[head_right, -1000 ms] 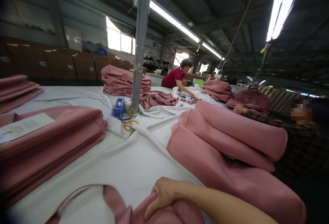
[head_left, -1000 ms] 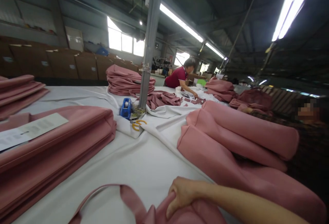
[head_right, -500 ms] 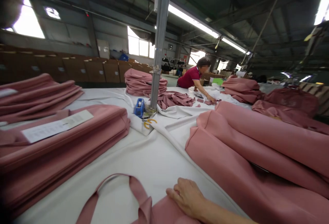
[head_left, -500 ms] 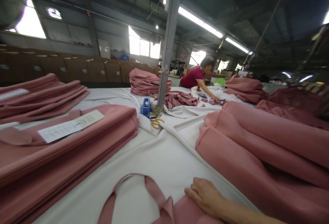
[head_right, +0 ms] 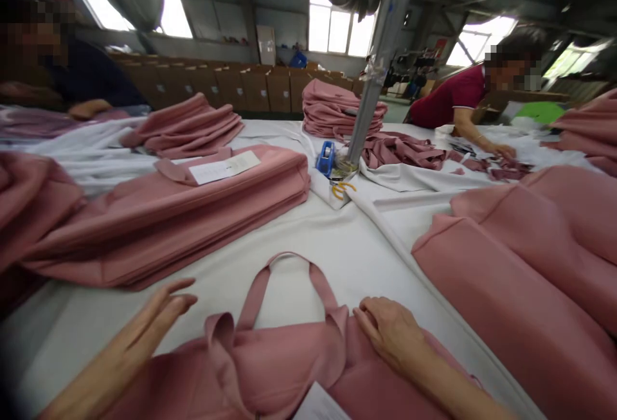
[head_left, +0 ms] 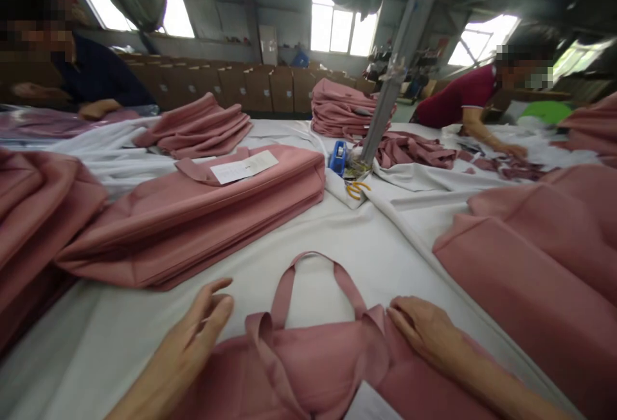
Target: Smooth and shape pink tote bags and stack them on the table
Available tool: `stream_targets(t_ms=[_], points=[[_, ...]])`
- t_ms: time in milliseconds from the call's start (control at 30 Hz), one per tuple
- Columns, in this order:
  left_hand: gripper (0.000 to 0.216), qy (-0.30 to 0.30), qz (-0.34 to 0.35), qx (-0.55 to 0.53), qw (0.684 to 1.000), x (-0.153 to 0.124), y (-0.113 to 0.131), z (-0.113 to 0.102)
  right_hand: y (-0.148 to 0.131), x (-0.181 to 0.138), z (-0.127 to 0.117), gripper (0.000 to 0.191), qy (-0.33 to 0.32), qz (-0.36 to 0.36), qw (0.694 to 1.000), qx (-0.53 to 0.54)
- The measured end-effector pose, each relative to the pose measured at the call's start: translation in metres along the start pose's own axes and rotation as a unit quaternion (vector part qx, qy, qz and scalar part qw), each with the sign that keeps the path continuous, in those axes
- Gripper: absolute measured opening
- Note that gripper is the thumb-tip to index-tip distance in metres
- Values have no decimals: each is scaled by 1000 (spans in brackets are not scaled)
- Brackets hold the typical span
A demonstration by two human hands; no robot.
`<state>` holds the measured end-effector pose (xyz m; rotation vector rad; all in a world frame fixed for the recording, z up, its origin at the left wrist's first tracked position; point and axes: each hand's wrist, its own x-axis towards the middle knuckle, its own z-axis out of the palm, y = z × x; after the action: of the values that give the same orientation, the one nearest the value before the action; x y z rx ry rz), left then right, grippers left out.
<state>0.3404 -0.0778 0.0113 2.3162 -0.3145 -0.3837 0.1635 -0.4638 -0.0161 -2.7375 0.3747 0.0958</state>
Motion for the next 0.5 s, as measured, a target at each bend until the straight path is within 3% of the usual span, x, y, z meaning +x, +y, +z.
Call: stream_targets(t_ms=[133,200,400,500], points=[[68,-77,38,163,983,6,6,41,-2,1,5,40,-29,-2,1000,-9],[66,-115,38,208,971,11,4,51,0,4,4,39,-37,3,999,16],[51,-249,11,150,957,21,-2,43,0,35,-5,25,-67,28,984,160],[50,-229,22,142,963,25,-9,51,-11,61,-8,24,-28,-46,983,175]])
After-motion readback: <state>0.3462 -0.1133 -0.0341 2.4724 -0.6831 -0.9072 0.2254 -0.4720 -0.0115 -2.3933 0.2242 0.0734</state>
